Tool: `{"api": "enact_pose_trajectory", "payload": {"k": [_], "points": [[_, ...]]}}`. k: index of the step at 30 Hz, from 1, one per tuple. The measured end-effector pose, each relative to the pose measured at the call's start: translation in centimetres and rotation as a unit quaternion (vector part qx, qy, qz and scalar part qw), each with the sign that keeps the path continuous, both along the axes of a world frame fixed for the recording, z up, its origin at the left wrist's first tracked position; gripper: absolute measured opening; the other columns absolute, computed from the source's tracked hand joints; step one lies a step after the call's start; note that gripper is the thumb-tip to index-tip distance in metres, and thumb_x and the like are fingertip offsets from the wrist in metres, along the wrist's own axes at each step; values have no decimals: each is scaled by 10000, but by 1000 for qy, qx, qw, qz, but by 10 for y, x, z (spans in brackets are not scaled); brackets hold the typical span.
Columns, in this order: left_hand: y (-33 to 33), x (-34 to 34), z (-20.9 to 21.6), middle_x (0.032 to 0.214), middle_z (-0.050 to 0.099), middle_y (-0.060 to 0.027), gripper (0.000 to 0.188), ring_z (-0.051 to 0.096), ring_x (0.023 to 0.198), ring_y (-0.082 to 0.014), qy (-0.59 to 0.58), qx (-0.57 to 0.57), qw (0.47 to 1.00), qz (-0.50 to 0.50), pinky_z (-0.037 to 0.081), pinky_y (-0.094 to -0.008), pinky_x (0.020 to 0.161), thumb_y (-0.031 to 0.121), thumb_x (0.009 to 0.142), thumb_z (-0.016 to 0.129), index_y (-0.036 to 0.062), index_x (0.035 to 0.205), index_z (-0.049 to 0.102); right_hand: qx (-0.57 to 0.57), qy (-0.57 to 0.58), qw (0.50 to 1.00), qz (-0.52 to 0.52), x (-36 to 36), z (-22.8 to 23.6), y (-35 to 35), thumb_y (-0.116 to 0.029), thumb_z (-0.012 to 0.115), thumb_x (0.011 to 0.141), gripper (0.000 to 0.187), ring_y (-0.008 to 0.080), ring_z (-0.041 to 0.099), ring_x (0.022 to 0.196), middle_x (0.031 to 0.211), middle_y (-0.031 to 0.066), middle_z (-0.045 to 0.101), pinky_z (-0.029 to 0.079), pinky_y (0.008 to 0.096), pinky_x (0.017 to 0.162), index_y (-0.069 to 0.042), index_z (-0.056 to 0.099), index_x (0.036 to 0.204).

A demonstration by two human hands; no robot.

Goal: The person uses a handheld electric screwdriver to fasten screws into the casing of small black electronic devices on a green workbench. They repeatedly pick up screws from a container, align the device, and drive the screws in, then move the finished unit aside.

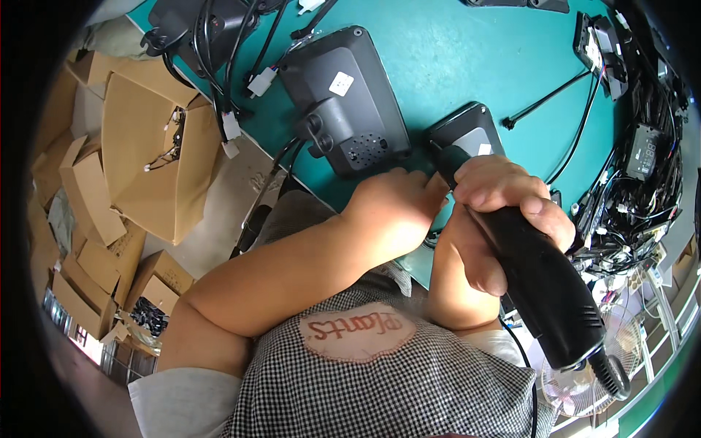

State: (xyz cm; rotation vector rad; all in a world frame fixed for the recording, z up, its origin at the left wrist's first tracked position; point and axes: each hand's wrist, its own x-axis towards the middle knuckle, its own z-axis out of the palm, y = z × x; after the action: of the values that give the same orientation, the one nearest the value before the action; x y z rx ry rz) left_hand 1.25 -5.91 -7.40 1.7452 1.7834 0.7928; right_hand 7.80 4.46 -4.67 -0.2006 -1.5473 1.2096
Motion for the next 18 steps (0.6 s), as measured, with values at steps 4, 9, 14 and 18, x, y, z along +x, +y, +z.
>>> {"api": "enact_pose_trajectory", "payload": {"k": [4,9,14,18], "points": [[2,0,5,606,522,-41,131,542,522,-197,6,-25,1000,-6,442,-306,438,137,711,586,64,813,549,-13,-2,1000,0,1,-2,1,-524,636,762,634,205,552,567,821,120,587,448,299,428,-69,421,1148],[9,-7,17,702,600,-124,262,600,623,-293,-83,-111,990,22,483,-377,553,150,766,594,45,1005,570,-201,38,974,-97,11,2,2,-499,654,763,581,237,591,616,759,111,578,498,366,568,-64,442,1083],[7,-24,23,895,589,-98,363,576,772,-215,-536,-145,826,92,453,-337,664,214,926,429,1,1215,483,-206,105,971,-57,31,59,12,-646,574,744,667,189,553,604,790,67,568,460,341,578,-96,509,1116],[5,-52,51,1245,497,-163,574,475,1152,-236,-791,-191,573,97,380,-357,964,427,976,206,7,1322,387,-247,136,959,-6,33,89,6,-665,585,723,722,162,547,606,793,44,548,447,313,568,-76,492,1129]]}}
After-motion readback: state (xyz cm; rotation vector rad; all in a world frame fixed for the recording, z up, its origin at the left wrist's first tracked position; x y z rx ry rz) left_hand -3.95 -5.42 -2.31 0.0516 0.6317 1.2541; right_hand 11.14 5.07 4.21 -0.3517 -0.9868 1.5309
